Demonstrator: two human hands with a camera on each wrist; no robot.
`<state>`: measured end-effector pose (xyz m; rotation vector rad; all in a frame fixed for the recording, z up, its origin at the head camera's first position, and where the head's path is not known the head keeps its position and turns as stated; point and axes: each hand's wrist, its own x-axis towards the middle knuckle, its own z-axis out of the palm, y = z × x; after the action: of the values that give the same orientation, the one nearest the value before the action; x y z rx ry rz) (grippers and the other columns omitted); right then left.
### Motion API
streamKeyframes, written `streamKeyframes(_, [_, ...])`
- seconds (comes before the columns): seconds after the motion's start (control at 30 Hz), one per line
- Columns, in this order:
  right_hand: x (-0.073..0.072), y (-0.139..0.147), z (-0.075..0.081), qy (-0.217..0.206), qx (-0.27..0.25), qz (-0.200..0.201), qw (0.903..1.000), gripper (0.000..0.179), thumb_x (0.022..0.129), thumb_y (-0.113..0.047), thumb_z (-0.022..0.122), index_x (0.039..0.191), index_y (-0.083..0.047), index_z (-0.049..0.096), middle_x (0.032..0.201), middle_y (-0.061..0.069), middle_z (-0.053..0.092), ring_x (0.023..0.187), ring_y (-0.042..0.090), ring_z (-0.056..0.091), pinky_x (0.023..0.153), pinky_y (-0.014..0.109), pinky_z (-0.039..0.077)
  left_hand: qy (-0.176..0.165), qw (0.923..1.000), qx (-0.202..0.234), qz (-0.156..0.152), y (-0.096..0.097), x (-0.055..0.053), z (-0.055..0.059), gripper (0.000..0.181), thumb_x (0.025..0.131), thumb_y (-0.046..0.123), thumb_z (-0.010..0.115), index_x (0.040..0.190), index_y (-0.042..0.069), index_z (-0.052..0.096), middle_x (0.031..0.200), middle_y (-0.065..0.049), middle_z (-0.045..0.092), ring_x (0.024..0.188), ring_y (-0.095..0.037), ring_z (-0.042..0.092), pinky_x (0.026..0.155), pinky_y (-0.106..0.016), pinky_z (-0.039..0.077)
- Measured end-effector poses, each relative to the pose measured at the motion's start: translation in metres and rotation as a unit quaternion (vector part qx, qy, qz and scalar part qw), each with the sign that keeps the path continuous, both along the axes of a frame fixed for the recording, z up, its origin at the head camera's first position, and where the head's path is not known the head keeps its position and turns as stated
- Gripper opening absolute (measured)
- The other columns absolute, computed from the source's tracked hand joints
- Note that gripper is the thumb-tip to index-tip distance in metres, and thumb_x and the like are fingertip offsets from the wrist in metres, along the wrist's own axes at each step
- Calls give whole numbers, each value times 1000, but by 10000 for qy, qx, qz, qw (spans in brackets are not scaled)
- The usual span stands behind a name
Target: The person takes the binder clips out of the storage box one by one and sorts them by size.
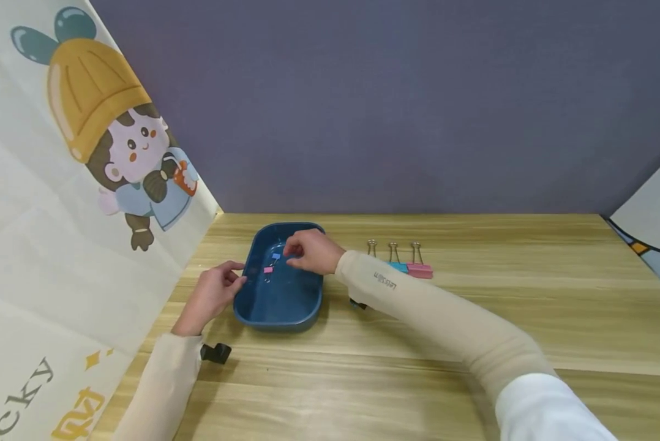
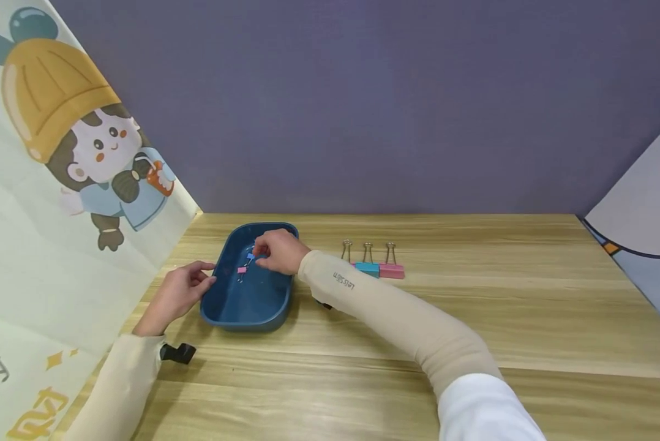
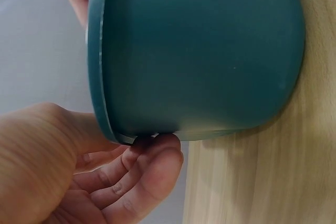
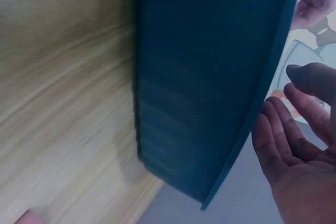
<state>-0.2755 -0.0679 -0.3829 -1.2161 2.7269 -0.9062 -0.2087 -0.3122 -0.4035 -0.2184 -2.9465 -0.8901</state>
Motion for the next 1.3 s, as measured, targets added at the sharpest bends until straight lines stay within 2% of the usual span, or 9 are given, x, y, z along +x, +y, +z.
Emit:
streamKeyframes(0.17, [-4,-13,2,-273,89,200,9994,17,87,-17,70,102,-11,69,102,6,64,92,17,60,80,23,46,60,9999,54,-72,0,0,1,27,92,7,60,115,-6,60,76,-8,61,63,-18,57,55,-30,48])
streamKeyframes(0.37, [-9,-26,1,-503,431,303,9973,19,87,-15,69,106,-12,68,107,6,63,98,19,58,83,25,45,90,9998,87,-145,0,0,1,27,92,7,60,116,-6,60,75,-8,61,62,-17,57,54,-30,48])
streamKeyframes(0.57, [-14,-36,-8,-490,1023,409,9927,27,86,-17,71,111,-10,67,113,6,62,99,18,57,86,26,44,134,9997,102,-165,-1,-1,-1,27,92,7,61,115,-6,60,75,-8,61,62,-17,58,55,-30,48])
streamKeyframes(0.73, [-15,-46,-14,-410,1487,512,9867,29,86,-17,71,114,-11,68,115,2,62,108,17,55,93,26,40,146,9997,97,-185,-2,-1,-2,27,91,7,61,115,-6,60,75,-7,61,62,-17,58,55,-30,48])
streamKeyframes(0.9, [-14,-53,-18,-271,1912,667,9789,33,87,-14,68,120,-11,65,116,6,59,112,18,53,97,26,37,179,9996,74,-192,-2,-1,-2,27,91,7,61,115,-6,61,75,-7,61,63,-17,59,55,-30,48])
streamKeyframes(1.07, [-15,-57,-20,-231,2100,721,9748,35,87,-12,67,122,-9,63,119,5,60,114,18,53,98,25,36,227,9995,54,-198,-1,-1,-2,26,91,7,62,114,-5,61,74,-6,61,62,-16,58,54,-30,48])
streamKeyframes(1.3, [-16,-58,-23,-411,2291,668,9702,36,89,-14,66,124,-12,63,126,0,58,118,20,47,101,25,32,174,9997,106,-157,-1,-1,-1,26,91,7,61,114,-5,61,74,-7,61,62,-16,58,54,-30,48])
